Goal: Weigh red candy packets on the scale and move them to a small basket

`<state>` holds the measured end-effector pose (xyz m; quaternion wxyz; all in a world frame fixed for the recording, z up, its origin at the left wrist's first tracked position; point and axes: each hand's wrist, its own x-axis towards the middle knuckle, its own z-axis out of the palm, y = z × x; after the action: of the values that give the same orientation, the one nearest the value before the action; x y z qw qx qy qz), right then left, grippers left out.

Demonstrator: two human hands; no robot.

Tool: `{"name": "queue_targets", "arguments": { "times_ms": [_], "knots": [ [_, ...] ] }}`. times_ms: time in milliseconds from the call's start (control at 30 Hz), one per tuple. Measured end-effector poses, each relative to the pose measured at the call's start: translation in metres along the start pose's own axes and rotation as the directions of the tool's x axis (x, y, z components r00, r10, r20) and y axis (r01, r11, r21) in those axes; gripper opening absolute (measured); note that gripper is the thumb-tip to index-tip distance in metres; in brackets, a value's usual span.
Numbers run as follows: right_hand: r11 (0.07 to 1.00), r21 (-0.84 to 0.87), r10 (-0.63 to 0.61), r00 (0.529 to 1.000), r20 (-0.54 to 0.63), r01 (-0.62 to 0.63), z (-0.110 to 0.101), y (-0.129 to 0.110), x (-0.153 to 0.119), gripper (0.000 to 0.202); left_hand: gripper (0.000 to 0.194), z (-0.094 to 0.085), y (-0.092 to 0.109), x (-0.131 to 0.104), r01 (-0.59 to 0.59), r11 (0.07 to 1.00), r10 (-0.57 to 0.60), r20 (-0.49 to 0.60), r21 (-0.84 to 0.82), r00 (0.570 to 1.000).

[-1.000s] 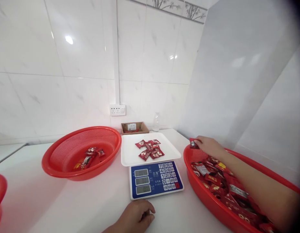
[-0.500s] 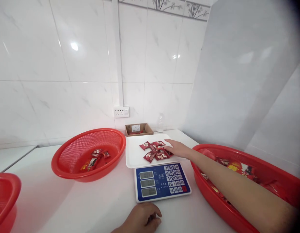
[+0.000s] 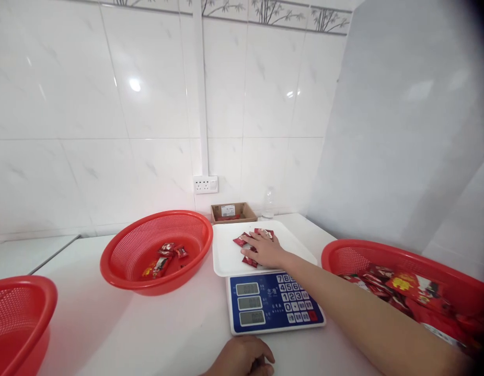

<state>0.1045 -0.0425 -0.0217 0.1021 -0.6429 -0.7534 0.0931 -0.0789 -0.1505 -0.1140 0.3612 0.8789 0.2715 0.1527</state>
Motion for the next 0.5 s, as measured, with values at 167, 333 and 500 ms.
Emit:
{"name": "queue_targets", "arguments": {
  "times_ms": [167,333,500],
  "knots": [
    [0.999,0.016,-0.045,0.993,-0.113,0.047,0.001,-0.001,-0.001,0.044,0.025,-0.001,0.002,0.0,0.005,1.0,-0.005,-0.014,0.004,1.0],
    [0.997,0.072,-0.021,0.965,-0.262,0.041,-0.004,-0.025,0.0,0.034,0.024,0.001,-0.002,-0.001,0.007,1.0,-0.008,-0.024,-0.008,1.0],
    [0.938,0.198,-0.187,0.896,-0.403,0.284,0.007,-0.089,-0.041,0.033,0.019,0.009,-0.013,0.001,-0.027,0.998,0.024,-0.045,-0.064,0.999]
  ]
}}
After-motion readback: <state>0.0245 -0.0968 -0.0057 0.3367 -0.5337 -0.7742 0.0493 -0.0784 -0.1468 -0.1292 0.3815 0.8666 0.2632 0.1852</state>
